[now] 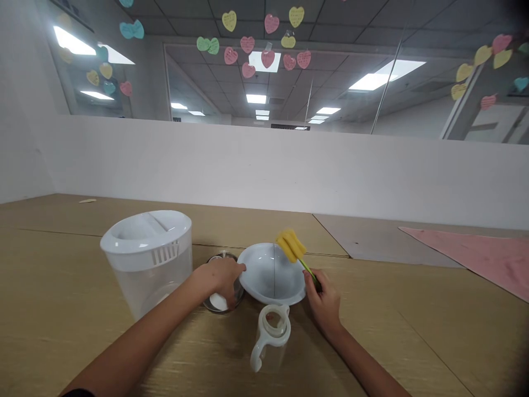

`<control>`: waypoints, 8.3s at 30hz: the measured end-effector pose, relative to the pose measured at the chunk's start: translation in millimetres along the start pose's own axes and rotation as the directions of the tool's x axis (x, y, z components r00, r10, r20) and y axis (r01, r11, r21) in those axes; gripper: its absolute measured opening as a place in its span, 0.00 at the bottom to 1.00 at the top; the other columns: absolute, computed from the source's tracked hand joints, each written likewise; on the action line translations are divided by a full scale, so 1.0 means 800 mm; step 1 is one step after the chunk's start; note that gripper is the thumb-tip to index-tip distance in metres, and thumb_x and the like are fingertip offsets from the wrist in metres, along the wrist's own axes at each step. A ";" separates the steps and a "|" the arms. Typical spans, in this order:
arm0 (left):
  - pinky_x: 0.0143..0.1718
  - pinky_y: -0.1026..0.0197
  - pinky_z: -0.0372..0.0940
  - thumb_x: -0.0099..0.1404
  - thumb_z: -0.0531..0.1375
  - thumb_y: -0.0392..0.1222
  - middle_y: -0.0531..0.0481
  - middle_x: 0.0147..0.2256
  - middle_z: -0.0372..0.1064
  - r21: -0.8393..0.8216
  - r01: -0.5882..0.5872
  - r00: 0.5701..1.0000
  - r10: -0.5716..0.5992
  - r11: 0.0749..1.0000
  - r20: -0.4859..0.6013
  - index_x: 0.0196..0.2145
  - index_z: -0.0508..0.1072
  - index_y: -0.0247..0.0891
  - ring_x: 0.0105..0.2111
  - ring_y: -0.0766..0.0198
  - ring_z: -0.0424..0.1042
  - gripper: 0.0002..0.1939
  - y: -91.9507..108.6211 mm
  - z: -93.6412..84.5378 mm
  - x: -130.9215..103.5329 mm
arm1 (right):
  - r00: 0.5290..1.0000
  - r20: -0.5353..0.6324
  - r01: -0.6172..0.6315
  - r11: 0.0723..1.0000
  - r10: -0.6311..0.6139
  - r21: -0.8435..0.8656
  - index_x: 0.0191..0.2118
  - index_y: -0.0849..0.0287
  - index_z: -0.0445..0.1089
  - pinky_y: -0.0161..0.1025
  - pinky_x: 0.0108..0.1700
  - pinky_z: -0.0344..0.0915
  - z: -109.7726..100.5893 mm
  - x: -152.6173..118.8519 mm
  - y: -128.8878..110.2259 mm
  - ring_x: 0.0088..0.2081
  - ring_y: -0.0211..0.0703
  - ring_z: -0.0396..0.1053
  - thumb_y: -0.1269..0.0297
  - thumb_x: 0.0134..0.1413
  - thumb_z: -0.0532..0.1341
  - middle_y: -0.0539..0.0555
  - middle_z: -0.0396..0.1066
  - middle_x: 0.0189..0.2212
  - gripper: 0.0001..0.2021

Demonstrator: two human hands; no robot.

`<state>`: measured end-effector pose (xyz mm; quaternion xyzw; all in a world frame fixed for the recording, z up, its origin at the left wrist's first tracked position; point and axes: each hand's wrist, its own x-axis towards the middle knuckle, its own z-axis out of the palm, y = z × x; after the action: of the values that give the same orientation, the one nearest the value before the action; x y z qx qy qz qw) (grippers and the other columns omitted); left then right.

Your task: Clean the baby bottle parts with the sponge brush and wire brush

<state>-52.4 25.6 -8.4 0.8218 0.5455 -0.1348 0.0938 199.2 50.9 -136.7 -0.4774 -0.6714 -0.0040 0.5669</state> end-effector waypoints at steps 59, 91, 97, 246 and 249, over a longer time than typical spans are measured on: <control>0.40 0.55 0.66 0.42 0.67 0.39 0.42 0.45 0.69 -0.015 0.030 0.998 -0.029 0.999 0.048 0.58 0.59 0.44 0.44 0.48 0.70 0.43 0.007 -0.007 -0.007 | 1.000 0.024 -0.013 1.000 0.013 0.015 0.32 0.61 0.69 0.33 0.30 0.58 -0.002 0.001 -0.003 0.27 0.37 0.63 0.56 0.59 0.51 0.52 0.67 0.25 0.15; 0.39 0.59 0.66 0.42 0.66 0.34 0.44 0.45 0.70 -0.034 0.008 0.991 -0.003 0.999 0.131 0.61 0.54 0.43 0.44 0.52 0.70 0.48 -0.004 -0.015 -0.005 | 1.000 0.024 0.006 1.000 -0.007 0.007 0.31 0.61 0.68 0.33 0.29 0.57 -0.002 0.001 -0.003 0.25 0.36 0.62 0.57 0.59 0.52 0.50 0.65 0.24 0.14; 0.39 0.56 0.66 0.41 0.67 0.37 0.44 0.45 0.70 -0.013 -0.040 0.989 0.042 0.999 0.139 0.59 0.57 0.44 0.43 0.49 0.70 0.47 -0.003 -0.008 0.005 | 0.999 0.031 0.011 1.000 -0.012 0.010 0.32 0.61 0.68 0.33 0.30 0.57 -0.002 0.001 -0.001 0.26 0.36 0.62 0.57 0.60 0.52 0.50 0.65 0.24 0.14; 0.38 0.53 0.65 0.67 0.47 0.48 0.36 0.38 0.73 0.110 0.128 0.954 -0.092 0.986 -0.284 0.43 0.70 0.33 0.40 0.48 0.72 0.19 0.012 0.027 0.037 | 0.996 0.091 0.011 1.000 -0.012 0.009 0.32 0.61 0.68 0.33 0.29 0.57 -0.004 0.005 -0.003 0.25 0.36 0.62 0.56 0.60 0.51 0.51 0.65 0.25 0.15; 0.35 0.50 0.65 0.68 0.46 0.46 0.33 0.36 0.72 0.138 0.133 0.945 -0.084 0.981 -0.316 0.44 0.69 0.31 0.38 0.45 0.73 0.19 0.023 0.018 0.019 | 0.996 0.088 0.009 1.000 -0.011 0.025 0.33 0.61 0.69 0.34 0.29 0.58 -0.004 0.006 -0.005 0.26 0.37 0.63 0.56 0.60 0.51 0.52 0.66 0.26 0.15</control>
<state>-31.2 27.6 -26.8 0.8062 0.5856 -0.0524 -0.0654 199.4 50.0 -130.2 -0.4668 -0.6980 0.0224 0.5426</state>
